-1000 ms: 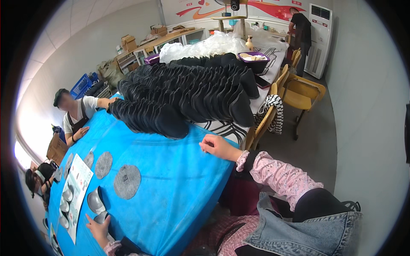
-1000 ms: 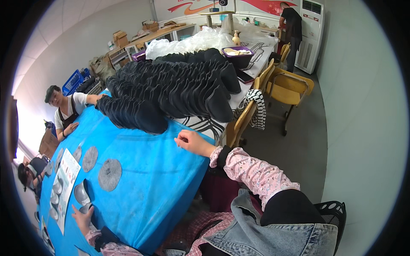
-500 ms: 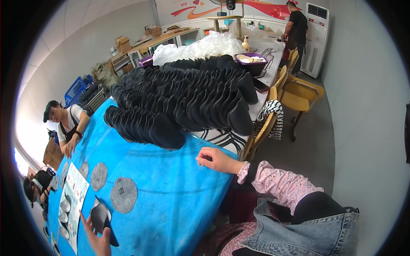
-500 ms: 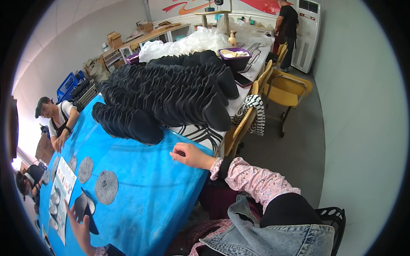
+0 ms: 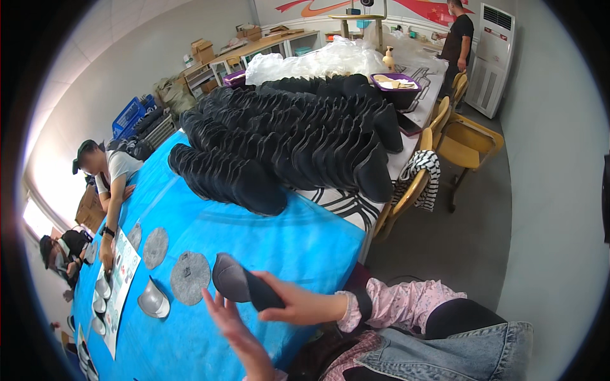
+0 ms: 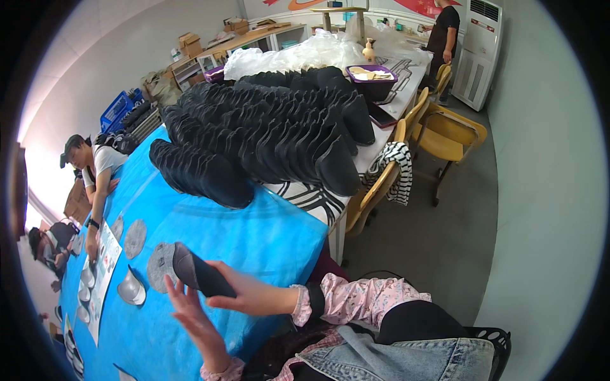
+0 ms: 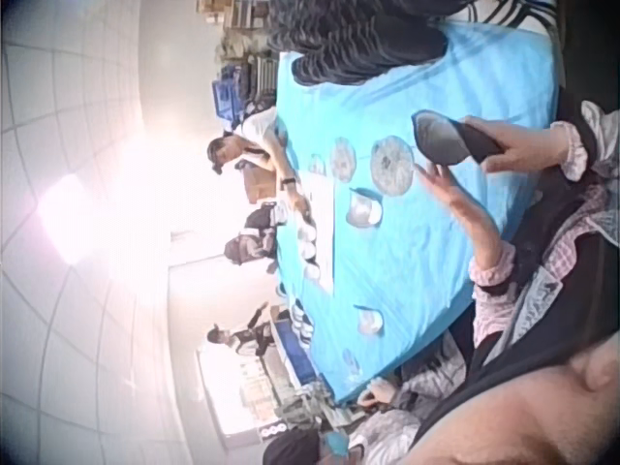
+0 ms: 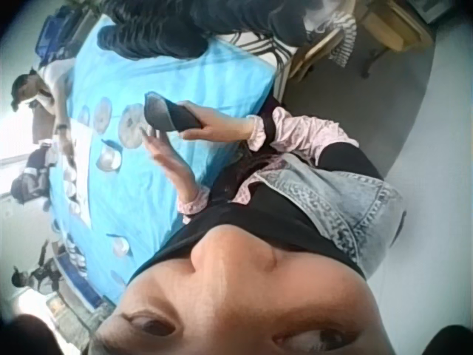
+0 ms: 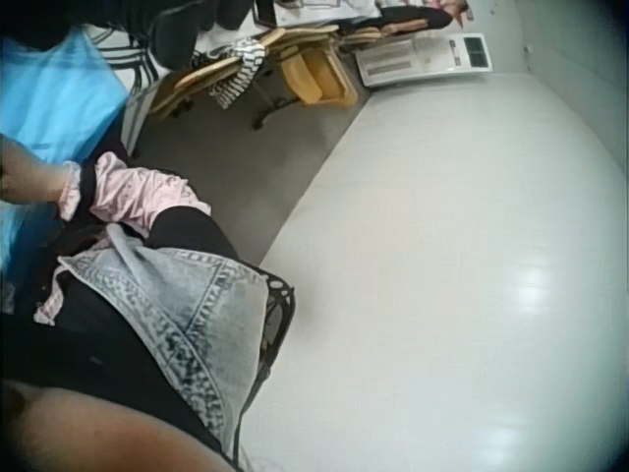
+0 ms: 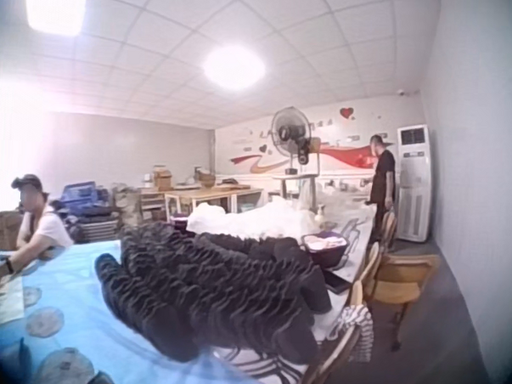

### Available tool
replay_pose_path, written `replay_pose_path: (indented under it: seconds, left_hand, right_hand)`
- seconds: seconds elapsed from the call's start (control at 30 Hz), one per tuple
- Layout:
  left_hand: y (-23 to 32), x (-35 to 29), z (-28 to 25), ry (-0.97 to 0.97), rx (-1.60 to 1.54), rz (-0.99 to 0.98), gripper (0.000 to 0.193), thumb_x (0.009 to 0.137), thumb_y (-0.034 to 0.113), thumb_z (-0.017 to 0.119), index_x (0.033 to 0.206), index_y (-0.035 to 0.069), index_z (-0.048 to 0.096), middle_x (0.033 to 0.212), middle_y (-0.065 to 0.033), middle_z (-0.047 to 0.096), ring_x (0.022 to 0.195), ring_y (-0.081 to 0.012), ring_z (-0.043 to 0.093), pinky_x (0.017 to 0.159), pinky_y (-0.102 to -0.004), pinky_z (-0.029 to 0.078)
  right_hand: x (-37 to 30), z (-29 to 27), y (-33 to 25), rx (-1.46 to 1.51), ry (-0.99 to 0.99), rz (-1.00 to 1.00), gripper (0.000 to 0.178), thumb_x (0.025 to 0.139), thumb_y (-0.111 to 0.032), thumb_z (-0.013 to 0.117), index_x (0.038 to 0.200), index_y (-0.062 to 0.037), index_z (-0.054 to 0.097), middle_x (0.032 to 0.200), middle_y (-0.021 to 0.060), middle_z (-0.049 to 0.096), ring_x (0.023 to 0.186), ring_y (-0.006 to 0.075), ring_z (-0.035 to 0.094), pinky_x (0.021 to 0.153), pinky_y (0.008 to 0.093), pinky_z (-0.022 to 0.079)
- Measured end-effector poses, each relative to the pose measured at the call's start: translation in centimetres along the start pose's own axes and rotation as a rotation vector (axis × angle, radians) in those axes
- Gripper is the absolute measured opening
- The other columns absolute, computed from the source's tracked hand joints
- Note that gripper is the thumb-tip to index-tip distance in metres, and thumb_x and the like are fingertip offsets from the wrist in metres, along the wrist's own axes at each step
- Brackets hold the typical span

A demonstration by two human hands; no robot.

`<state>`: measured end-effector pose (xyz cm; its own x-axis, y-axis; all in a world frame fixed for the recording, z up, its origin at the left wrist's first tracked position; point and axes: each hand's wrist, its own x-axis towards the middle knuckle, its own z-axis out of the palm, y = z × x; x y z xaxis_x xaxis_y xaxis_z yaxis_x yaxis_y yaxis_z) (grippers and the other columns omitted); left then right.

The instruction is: Manually assemble and align shoe upper and heel components at a manufacturing workstation.

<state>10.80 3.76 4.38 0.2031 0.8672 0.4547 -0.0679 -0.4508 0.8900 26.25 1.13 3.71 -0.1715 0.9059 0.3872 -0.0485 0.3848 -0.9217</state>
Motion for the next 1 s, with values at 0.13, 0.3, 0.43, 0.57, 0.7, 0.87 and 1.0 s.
replay_pose_path:
  seconds: [0.13,0.3,0.43,0.57,0.7,0.87,1.0]
  left_hand:
    - [1.8,0.6,-2.2,0.048,-0.39,-0.304,0.077,0.094,0.06,0.016,0.131,-0.002,0.042,0.12,-0.0146,0.056,0.112,-0.0235,0.052,0.101,-0.0359,0.035]
    - [2.0,0.5,-1.7,-0.188,-0.933,-0.489,0.074,0.092,0.062,0.023,0.127,0.0,0.044,0.113,-0.0177,0.058,0.105,-0.0311,0.055,0.096,-0.0442,0.039]
    - [0.3,-0.1,-0.9,0.081,-1.046,-0.43,0.067,0.093,0.056,0.031,0.13,0.002,0.041,0.12,-0.0164,0.054,0.113,-0.0308,0.05,0.1,-0.0447,0.037]
    - [-2.2,-0.6,0.1,0.308,-0.811,-0.429,0.057,0.097,0.048,0.032,0.136,0.006,0.036,0.132,-0.012,0.044,0.121,-0.0264,0.044,0.102,-0.0439,0.035]
    - [-2.7,-0.4,-0.6,0.444,-0.65,-0.387,0.052,0.1,0.041,0.029,0.139,0.008,0.031,0.135,-0.0101,0.04,0.124,-0.0237,0.041,0.103,-0.0416,0.037]
    - [-4.2,0.3,0.2,0.401,-0.663,-0.343,0.051,0.1,0.041,0.029,0.139,0.007,0.03,0.138,-0.0129,0.038,0.126,-0.0249,0.041,0.105,-0.0414,0.035]
    - [-4.7,0.5,0.5,0.455,-0.719,-0.315,0.05,0.101,0.04,0.028,0.138,0.006,0.032,0.137,-0.0126,0.04,0.125,-0.0251,0.041,0.105,-0.0417,0.035]
  right_hand:
    - [-0.6,-0.8,0.8,0.259,-0.136,0.181,0.062,0.091,-0.051,0.051,0.124,0.0011,0.043,0.106,0.0085,0.055,0.096,0.0142,0.05,0.081,0.0292,0.042]
    - [-0.6,0.9,-0.1,0.377,-0.255,0.323,0.067,0.095,-0.059,0.029,0.112,0.0008,0.056,0.104,0.0081,0.058,0.101,0.0137,0.051,0.09,0.0264,0.039]
    - [1.1,-0.4,0.0,0.273,-0.272,0.389,0.064,0.095,-0.055,0.035,0.115,0.0029,0.053,0.113,0.0119,0.055,0.109,0.0163,0.05,0.093,0.0293,0.039]
    - [0.7,-2.2,-0.4,-0.156,-0.072,0.069,0.049,0.097,-0.042,0.041,0.126,-0.0018,0.043,0.116,0.0145,0.05,0.112,0.0234,0.05,0.092,0.0323,0.039]
    - [1.6,-2.9,1.5,-0.341,-0.013,-0.066,0.03,0.094,-0.029,0.049,0.103,-0.002,0.058,0.093,0.0144,0.055,0.089,0.0302,0.054,0.078,0.0365,0.044]
    - [2.8,-3.1,2.8,-0.49,-0.01,-0.043,0.023,0.091,-0.026,0.056,0.095,-0.0047,0.062,0.086,0.0097,0.059,0.084,0.0271,0.055,0.075,0.0342,0.045]
    - [3.0,-3.4,4.2,-0.536,0.046,-0.119,0.021,0.088,-0.025,0.06,0.094,-0.005,0.063,0.087,0.0099,0.061,0.082,0.0265,0.056,0.073,0.0342,0.045]
